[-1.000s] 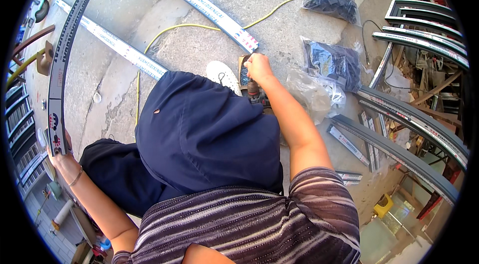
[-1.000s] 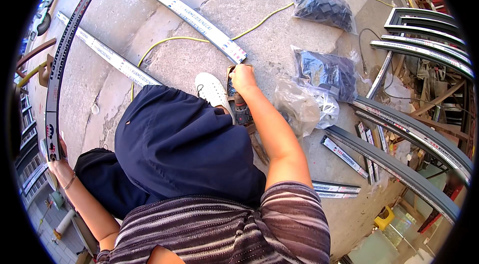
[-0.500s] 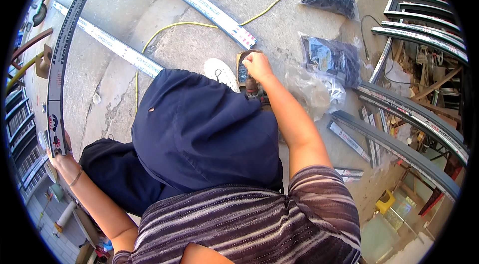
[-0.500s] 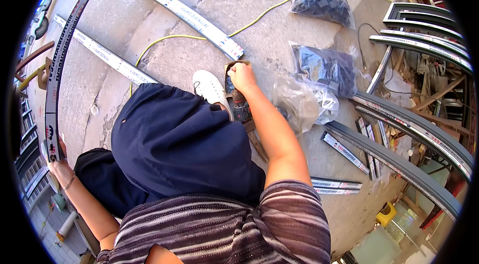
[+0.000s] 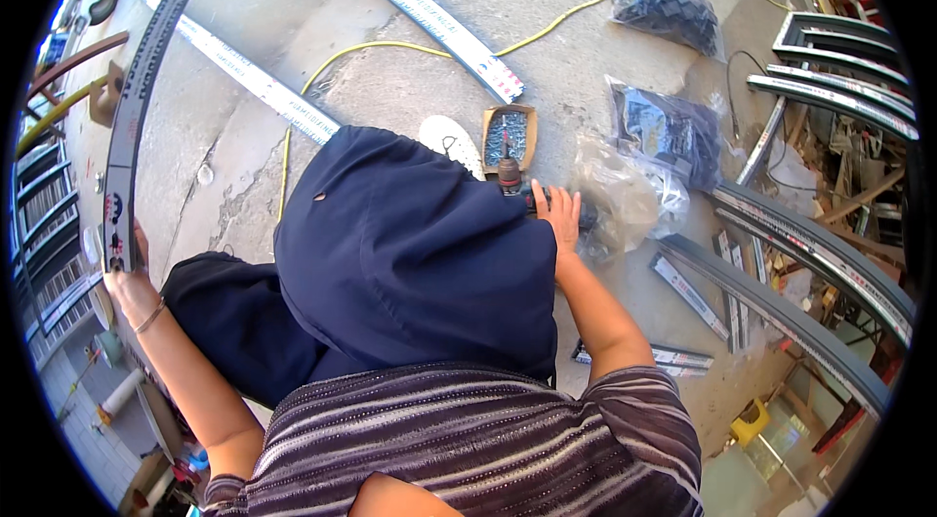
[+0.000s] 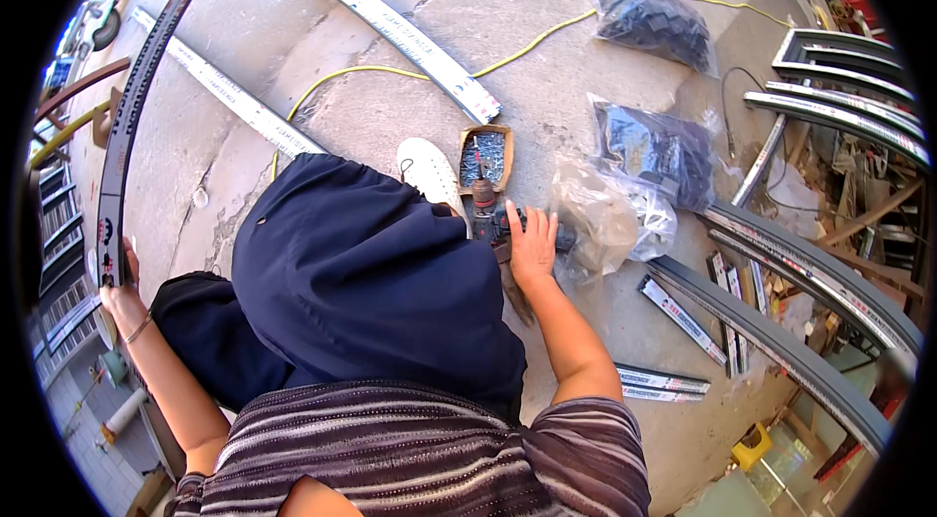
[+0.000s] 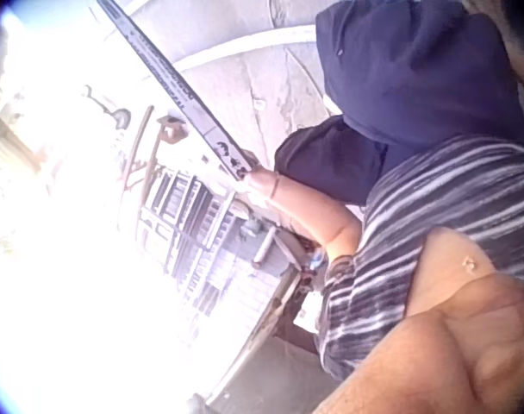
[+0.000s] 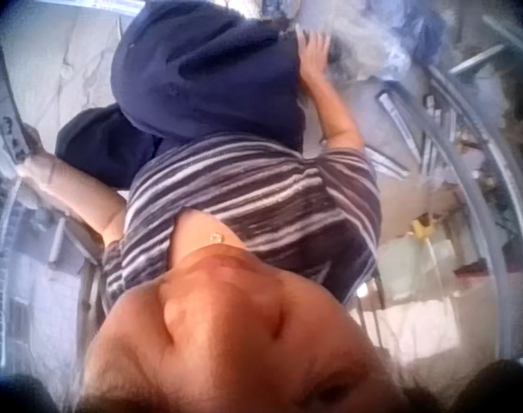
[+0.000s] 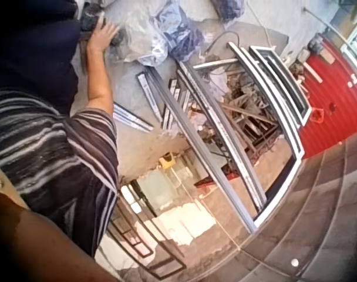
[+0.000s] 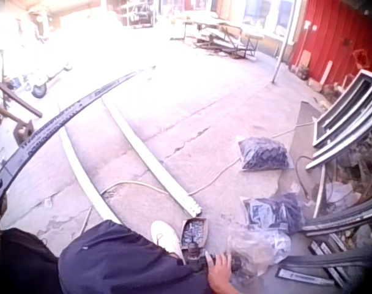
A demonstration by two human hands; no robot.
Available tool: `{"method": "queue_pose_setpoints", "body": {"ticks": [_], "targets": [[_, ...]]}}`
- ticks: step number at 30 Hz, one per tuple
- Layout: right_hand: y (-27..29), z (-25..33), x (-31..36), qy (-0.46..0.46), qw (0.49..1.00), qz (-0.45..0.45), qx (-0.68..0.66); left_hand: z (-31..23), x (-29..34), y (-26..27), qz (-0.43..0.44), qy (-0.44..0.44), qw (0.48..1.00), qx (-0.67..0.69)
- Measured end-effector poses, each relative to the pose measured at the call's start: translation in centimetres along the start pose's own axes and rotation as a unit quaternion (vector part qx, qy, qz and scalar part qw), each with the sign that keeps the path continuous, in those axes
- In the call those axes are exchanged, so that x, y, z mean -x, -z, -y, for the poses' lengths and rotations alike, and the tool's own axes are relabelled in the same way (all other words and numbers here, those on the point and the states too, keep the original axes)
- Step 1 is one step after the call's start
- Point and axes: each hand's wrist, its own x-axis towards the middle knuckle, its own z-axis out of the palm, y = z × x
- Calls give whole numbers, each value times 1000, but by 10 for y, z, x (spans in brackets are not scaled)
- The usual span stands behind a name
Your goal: The person places black plastic caps onto the ends of long metal rails and secures them using a power drill and screws. They handle several rails one at a time, picking screws from a small container and driving them through the caps into the metal.
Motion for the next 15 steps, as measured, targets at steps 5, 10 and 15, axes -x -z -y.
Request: {"method": "queue_pose_setpoints", "body": {"ticks": [5, 10, 15], "targets": [[-32, 10, -36, 43, 995, -80, 38, -34, 7, 20, 64, 102, 992, 49], [-26, -31, -26, 12, 994, 2, 111, 61, 87, -73, -157, -145, 957, -198], [67, -12, -63, 67, 986, -128, -88, 54, 131, -125, -209, -30, 977, 22]]}}
